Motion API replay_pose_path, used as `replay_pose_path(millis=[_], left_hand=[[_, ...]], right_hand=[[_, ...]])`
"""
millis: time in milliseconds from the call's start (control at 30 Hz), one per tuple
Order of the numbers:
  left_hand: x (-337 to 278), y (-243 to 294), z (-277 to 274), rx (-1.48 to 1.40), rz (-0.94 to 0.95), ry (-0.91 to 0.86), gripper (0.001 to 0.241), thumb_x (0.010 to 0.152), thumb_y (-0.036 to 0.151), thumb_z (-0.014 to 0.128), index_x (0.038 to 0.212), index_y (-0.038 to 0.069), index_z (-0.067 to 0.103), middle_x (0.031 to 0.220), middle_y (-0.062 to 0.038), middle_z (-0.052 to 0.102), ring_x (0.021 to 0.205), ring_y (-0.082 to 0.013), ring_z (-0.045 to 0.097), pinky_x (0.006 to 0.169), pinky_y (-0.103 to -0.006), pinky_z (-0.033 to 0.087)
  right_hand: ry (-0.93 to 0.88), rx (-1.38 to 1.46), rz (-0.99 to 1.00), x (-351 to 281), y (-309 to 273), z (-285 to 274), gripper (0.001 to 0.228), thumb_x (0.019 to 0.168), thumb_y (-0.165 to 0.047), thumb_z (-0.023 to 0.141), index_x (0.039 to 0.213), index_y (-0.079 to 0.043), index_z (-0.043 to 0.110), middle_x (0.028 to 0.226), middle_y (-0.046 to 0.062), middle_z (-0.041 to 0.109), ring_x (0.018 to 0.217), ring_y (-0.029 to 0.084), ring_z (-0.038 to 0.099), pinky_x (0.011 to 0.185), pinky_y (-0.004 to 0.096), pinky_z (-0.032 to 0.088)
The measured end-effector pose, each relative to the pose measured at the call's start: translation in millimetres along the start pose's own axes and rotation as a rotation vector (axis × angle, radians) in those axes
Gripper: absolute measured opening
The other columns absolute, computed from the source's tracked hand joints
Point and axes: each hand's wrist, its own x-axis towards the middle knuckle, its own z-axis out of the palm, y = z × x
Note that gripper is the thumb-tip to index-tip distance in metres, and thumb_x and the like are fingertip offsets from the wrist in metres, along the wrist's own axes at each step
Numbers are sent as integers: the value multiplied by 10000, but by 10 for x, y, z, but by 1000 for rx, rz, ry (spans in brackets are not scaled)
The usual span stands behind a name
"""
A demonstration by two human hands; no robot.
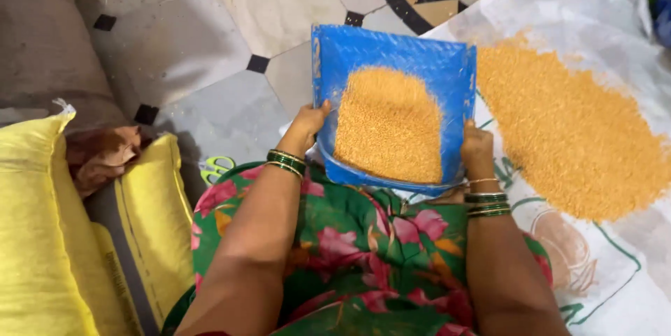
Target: The recorder is winnowing or cleaning pulse grains using a blue plastic winnowing basket while sitting on the floor.
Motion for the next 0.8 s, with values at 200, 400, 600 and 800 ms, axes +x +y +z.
replay_pose_path(millis=[200, 400, 600, 800], left_hand=[[-440, 1026, 289, -1, 386, -45, 424, 1003, 322, 660, 1217, -42, 695, 1132, -148, 734, 963, -208, 641, 858, -368, 536], [-130, 503, 179, -121, 455, -90, 464, 1021, 361, 662, 1187, -69, 712, 1091, -120, 727, 952, -188, 642, 842, -354, 537], [-203, 124, 87, -49, -2, -96, 391, 921, 203, 723, 1215, -41, 641, 1122, -125, 744, 952, -214, 716, 870, -395, 583], [-703, 1252, 371, 46, 519, -201, 365, 866, 31, 757, 1198, -74, 649, 1098, -140, 746, 935, -196, 697, 868, -364, 580]], right_hand=[[280, 283, 104, 677, -1504, -939, 462, 1171, -198, 447, 783, 35, 541, 673, 103, 518, 620, 183, 453, 585, 401, 348], [351, 314, 73, 362, -433, -179, 425, 1228, -206, 467, 913, 75, 518, 749, 118, 480, 695, 156, 426, 601, 378, 338], [6, 293, 339, 54, -356, -222, 484, 1111, -211, 522, 699, 38, 574, 586, 48, 531, 522, 158, 433, 498, 388, 330], [322, 301, 143, 724, -1448, -1049, 488, 1185, -247, 457, 790, 28, 540, 659, 61, 506, 601, 143, 441, 544, 377, 312]])
